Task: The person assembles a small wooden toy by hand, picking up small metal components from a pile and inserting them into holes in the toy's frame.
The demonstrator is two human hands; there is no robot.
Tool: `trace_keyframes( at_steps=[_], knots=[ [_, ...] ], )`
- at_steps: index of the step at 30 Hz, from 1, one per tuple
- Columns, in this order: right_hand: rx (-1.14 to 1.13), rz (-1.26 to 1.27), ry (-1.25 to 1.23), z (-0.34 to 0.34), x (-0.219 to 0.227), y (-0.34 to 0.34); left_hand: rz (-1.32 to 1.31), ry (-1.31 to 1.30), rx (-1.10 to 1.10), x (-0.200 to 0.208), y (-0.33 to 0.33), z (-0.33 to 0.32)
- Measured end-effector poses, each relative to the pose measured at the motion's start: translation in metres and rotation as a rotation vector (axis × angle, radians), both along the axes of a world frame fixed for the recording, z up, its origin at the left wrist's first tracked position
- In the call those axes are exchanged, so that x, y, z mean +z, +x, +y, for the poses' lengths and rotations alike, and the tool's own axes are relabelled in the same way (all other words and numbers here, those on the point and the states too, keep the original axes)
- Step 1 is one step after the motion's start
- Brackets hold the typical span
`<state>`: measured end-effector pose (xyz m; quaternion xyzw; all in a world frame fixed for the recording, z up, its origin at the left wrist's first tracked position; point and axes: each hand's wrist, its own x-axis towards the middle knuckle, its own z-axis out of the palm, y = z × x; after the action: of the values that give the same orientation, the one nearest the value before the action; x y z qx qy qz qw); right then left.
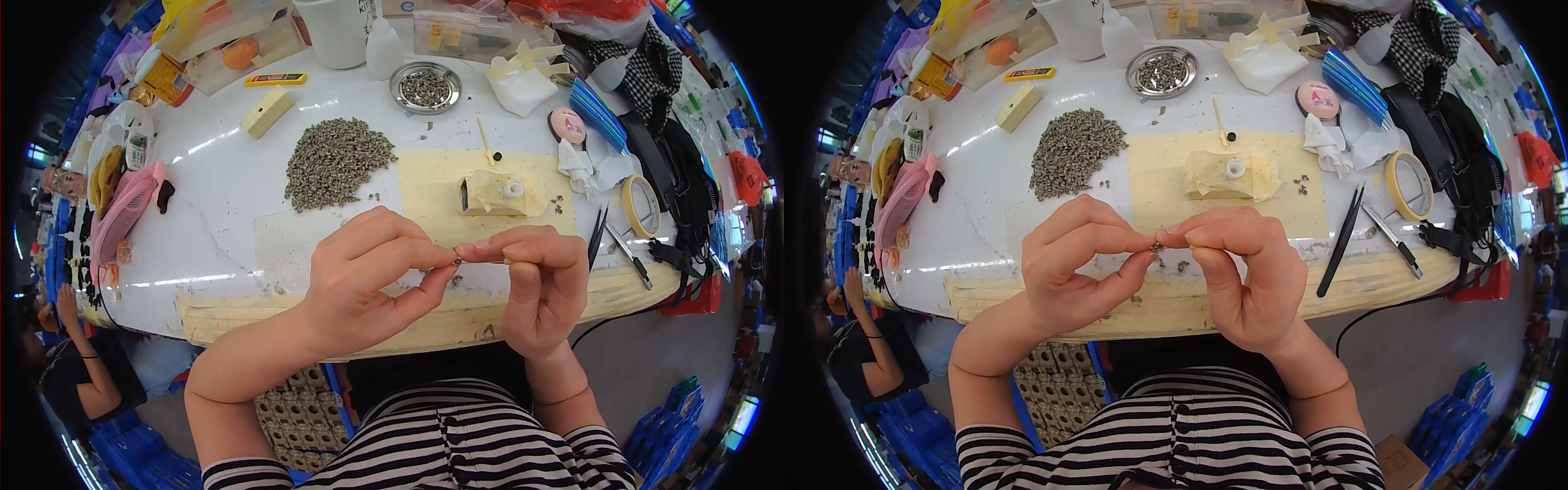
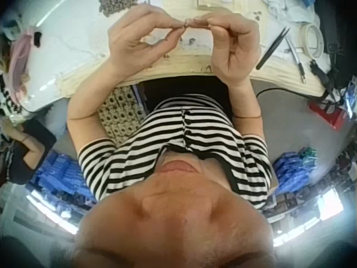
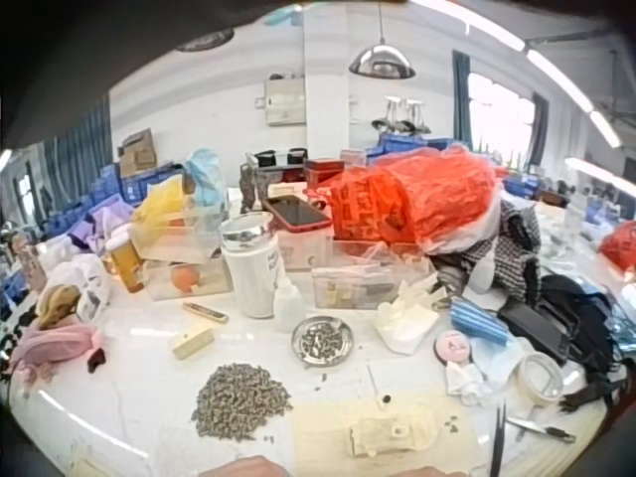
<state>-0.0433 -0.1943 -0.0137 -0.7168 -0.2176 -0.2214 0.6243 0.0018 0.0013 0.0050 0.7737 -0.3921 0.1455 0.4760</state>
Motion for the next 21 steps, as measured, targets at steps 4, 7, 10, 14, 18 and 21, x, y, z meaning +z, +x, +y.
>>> trace_keyframes(
  at_steps=[4, 7, 10, 14, 18, 21],
  knots=[
    [-0.010, -0.008, -0.015, 0.000, 0.000, 0.000, 0.001, -0.008, -0.005, 0.000, 0.001, 0.000],
    [-0.005, -0.004, 0.064, 0.002, 0.000, -0.001, -0.006, -0.003, 0.002, 0.000, -0.001, 0.000],
    [-0.019, 0.013, 0.198, 0.004, 0.004, -0.002, 0.000, -0.015, -0.005, 0.000, 0.000, -0.001],
    [-0.213, -0.051, 0.033, -0.010, 0.010, 0.007, -0.007, -0.013, -0.010, 0.000, 0.001, 0.000],
    [-0.510, -0.215, -0.391, -0.029, 0.016, 0.026, -0.017, -0.016, -0.008, 0.001, 0.000, 0.001],
    [-0.591, -0.266, -0.559, -0.029, 0.019, 0.030, -0.022, -0.026, -0.006, 0.000, 0.001, 0.000]
  ],
)
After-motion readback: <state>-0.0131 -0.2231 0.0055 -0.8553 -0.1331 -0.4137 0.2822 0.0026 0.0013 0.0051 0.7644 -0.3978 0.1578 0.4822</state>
